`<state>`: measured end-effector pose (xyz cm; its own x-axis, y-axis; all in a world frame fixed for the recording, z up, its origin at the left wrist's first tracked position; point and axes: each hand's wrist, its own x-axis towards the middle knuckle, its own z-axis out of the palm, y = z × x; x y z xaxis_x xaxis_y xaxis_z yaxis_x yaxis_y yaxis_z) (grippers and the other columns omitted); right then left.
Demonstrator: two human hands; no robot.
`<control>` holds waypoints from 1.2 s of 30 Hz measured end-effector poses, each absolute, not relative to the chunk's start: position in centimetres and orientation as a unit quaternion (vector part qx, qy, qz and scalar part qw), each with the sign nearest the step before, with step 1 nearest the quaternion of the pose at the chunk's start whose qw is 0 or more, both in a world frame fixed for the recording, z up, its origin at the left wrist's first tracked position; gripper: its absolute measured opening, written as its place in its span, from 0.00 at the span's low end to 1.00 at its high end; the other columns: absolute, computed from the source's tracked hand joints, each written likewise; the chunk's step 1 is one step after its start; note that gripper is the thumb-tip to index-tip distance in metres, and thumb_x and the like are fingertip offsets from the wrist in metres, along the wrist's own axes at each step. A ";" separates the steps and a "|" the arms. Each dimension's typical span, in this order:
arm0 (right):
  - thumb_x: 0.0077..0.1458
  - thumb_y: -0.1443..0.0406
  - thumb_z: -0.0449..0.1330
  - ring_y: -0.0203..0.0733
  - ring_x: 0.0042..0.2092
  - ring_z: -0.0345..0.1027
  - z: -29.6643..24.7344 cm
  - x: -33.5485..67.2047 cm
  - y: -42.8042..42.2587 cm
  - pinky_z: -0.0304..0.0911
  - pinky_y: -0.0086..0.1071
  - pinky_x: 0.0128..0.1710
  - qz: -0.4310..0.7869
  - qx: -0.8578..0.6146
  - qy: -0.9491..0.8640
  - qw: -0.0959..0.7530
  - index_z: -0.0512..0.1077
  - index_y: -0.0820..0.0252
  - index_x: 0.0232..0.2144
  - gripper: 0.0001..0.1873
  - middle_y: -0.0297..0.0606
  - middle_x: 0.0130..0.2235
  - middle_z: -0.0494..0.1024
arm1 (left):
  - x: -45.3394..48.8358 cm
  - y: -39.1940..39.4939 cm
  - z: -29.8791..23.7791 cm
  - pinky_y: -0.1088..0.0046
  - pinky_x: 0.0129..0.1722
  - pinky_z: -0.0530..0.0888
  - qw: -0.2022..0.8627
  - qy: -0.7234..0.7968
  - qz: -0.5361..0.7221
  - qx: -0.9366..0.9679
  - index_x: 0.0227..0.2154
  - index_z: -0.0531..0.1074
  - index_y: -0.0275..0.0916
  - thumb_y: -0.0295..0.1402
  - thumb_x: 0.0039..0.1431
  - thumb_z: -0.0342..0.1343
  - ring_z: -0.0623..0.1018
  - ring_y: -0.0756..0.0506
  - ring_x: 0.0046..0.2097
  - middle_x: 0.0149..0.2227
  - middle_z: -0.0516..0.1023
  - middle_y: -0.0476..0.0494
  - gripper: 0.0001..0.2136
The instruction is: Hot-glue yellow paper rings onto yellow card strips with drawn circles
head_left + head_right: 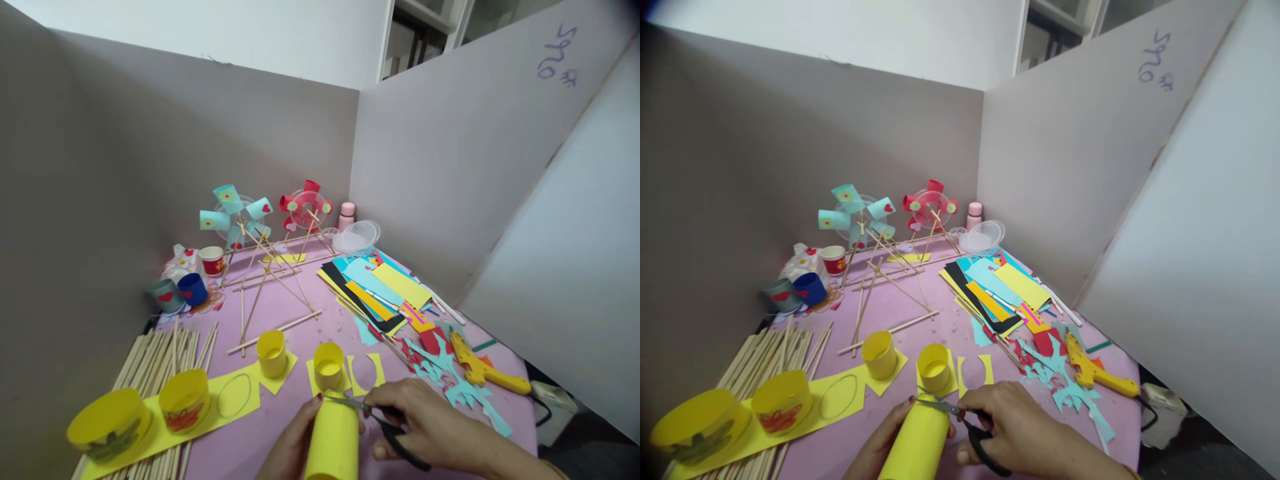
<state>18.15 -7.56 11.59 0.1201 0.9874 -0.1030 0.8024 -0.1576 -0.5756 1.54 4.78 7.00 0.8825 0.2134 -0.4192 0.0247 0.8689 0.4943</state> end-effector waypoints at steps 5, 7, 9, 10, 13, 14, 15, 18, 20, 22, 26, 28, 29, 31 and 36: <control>0.45 0.52 0.64 0.31 0.24 0.52 11.4 18.0 -7.8 0.44 0.25 0.23 0.236 -0.711 -0.630 0.207 0.73 0.57 0.30 0.15 0.23 0.22 0.60 | 1.6 4.9 6.8 0.77 0.32 0.69 0.939 0.230 0.042 0.253 0.31 0.76 0.27 0.39 0.60 0.51 0.79 0.48 0.31 0.30 0.82 0.37 0.17; 0.45 0.53 0.65 0.30 0.23 0.50 11.3 18.1 -7.8 0.43 0.25 0.23 0.233 -0.709 -0.632 0.209 0.72 0.57 0.28 0.15 0.22 0.21 0.58 | 1.6 4.9 6.8 0.77 0.31 0.69 0.937 0.234 0.042 0.255 0.31 0.76 0.27 0.40 0.59 0.52 0.78 0.47 0.31 0.29 0.82 0.37 0.17; 0.45 0.52 0.64 0.30 0.23 0.47 11.2 18.1 -7.7 0.42 0.25 0.22 0.234 -0.707 -0.632 0.214 0.71 0.57 0.26 0.15 0.22 0.20 0.56 | 1.6 4.8 7.0 0.76 0.32 0.69 0.936 0.240 0.047 0.253 0.30 0.76 0.28 0.39 0.58 0.53 0.79 0.47 0.31 0.29 0.82 0.36 0.16; 0.46 0.52 0.64 0.30 0.23 0.46 11.2 18.1 -7.7 0.42 0.25 0.22 0.236 -0.707 -0.631 0.216 0.70 0.57 0.26 0.16 0.22 0.20 0.55 | 1.6 4.8 7.1 0.76 0.32 0.69 0.936 0.241 0.052 0.251 0.30 0.76 0.29 0.39 0.57 0.54 0.79 0.47 0.31 0.30 0.82 0.36 0.15; 0.46 0.53 0.64 0.30 0.23 0.47 11.3 18.1 -7.4 0.43 0.24 0.22 0.256 -0.709 -0.621 0.217 0.71 0.57 0.27 0.15 0.22 0.20 0.57 | 1.6 4.7 7.3 0.75 0.32 0.69 0.935 0.235 0.069 0.256 0.31 0.76 0.29 0.36 0.58 0.53 0.79 0.46 0.32 0.30 0.82 0.37 0.14; 0.45 0.55 0.65 0.30 0.24 0.49 11.4 18.0 -7.4 0.44 0.24 0.23 0.263 -0.710 -0.617 0.216 0.72 0.57 0.28 0.13 0.23 0.21 0.59 | 1.6 4.6 7.4 0.75 0.32 0.69 0.936 0.234 0.074 0.254 0.31 0.76 0.28 0.35 0.58 0.53 0.79 0.46 0.32 0.30 0.82 0.37 0.13; 0.45 0.57 0.66 0.31 0.24 0.52 11.5 18.0 -7.3 0.45 0.24 0.24 0.268 -0.711 -0.613 0.216 0.72 0.57 0.30 0.12 0.24 0.22 0.61 | 1.7 4.6 7.3 0.76 0.33 0.70 0.936 0.235 0.079 0.248 0.31 0.77 0.28 0.35 0.57 0.53 0.79 0.46 0.32 0.30 0.82 0.38 0.13; 0.45 0.57 0.65 0.33 0.27 0.56 11.5 17.9 -7.3 0.48 0.24 0.26 0.258 -0.718 -0.609 0.216 0.73 0.58 0.33 0.14 0.27 0.26 0.67 | 1.7 4.5 7.1 0.75 0.33 0.70 0.939 0.250 0.081 0.221 0.30 0.77 0.30 0.33 0.56 0.54 0.79 0.47 0.31 0.29 0.82 0.40 0.11; 0.46 0.54 0.65 0.33 0.26 0.55 11.2 17.9 -7.3 0.48 0.24 0.26 0.249 -0.720 -0.611 0.215 0.73 0.57 0.32 0.15 0.27 0.25 0.67 | 1.7 4.5 7.0 0.75 0.32 0.70 0.939 0.256 0.082 0.215 0.29 0.77 0.31 0.33 0.56 0.55 0.79 0.46 0.31 0.28 0.82 0.40 0.10; 0.46 0.52 0.64 0.32 0.25 0.53 10.9 18.0 -7.4 0.46 0.24 0.24 0.250 -0.719 -0.613 0.211 0.73 0.56 0.32 0.16 0.25 0.24 0.64 | 1.7 4.5 7.0 0.75 0.32 0.70 0.938 0.254 0.083 0.220 0.29 0.77 0.30 0.34 0.55 0.55 0.79 0.46 0.32 0.29 0.82 0.39 0.11; 0.46 0.48 0.62 0.32 0.24 0.51 10.5 18.1 -7.2 0.45 0.25 0.24 0.259 -0.721 -0.607 0.212 0.74 0.55 0.32 0.19 0.24 0.22 0.62 | 1.7 4.5 7.3 0.75 0.33 0.69 0.933 0.239 0.083 0.255 0.28 0.77 0.28 0.35 0.59 0.51 0.79 0.46 0.32 0.29 0.82 0.38 0.15; 0.46 0.48 0.62 0.32 0.24 0.50 10.5 18.1 -7.1 0.45 0.24 0.24 0.261 -0.721 -0.605 0.215 0.74 0.55 0.31 0.18 0.24 0.22 0.61 | 1.7 4.5 7.5 0.76 0.32 0.69 0.929 0.241 0.080 0.268 0.28 0.77 0.28 0.36 0.60 0.49 0.78 0.47 0.31 0.28 0.81 0.38 0.17; 0.46 0.49 0.63 0.32 0.24 0.50 10.5 18.1 -7.1 0.45 0.24 0.24 0.262 -0.721 -0.603 0.217 0.74 0.55 0.31 0.17 0.24 0.21 0.61 | 1.8 4.6 7.5 0.76 0.32 0.69 0.927 0.245 0.077 0.272 0.28 0.77 0.28 0.37 0.60 0.48 0.78 0.47 0.30 0.28 0.81 0.38 0.17; 0.46 0.51 0.63 0.32 0.24 0.49 10.5 18.0 -7.1 0.46 0.24 0.24 0.269 -0.720 -0.600 0.222 0.74 0.55 0.31 0.15 0.24 0.21 0.61 | 1.8 4.6 7.6 0.76 0.31 0.69 0.926 0.257 0.067 0.270 0.29 0.77 0.27 0.38 0.61 0.47 0.78 0.47 0.30 0.28 0.81 0.37 0.19; 0.46 0.57 0.64 0.31 0.24 0.50 10.3 17.9 -7.1 0.47 0.23 0.24 0.294 -0.718 -0.586 0.235 0.74 0.56 0.30 0.11 0.23 0.21 0.60 | 1.9 4.7 7.4 0.75 0.32 0.70 0.928 0.277 0.066 0.241 0.29 0.76 0.29 0.39 0.60 0.49 0.79 0.46 0.31 0.27 0.82 0.38 0.17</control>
<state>17.91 -7.06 10.30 0.1417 0.9790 -0.1466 0.7032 -0.2038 -0.6811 1.90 4.75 7.42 0.8378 0.2567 -0.4819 0.0107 0.8747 0.4846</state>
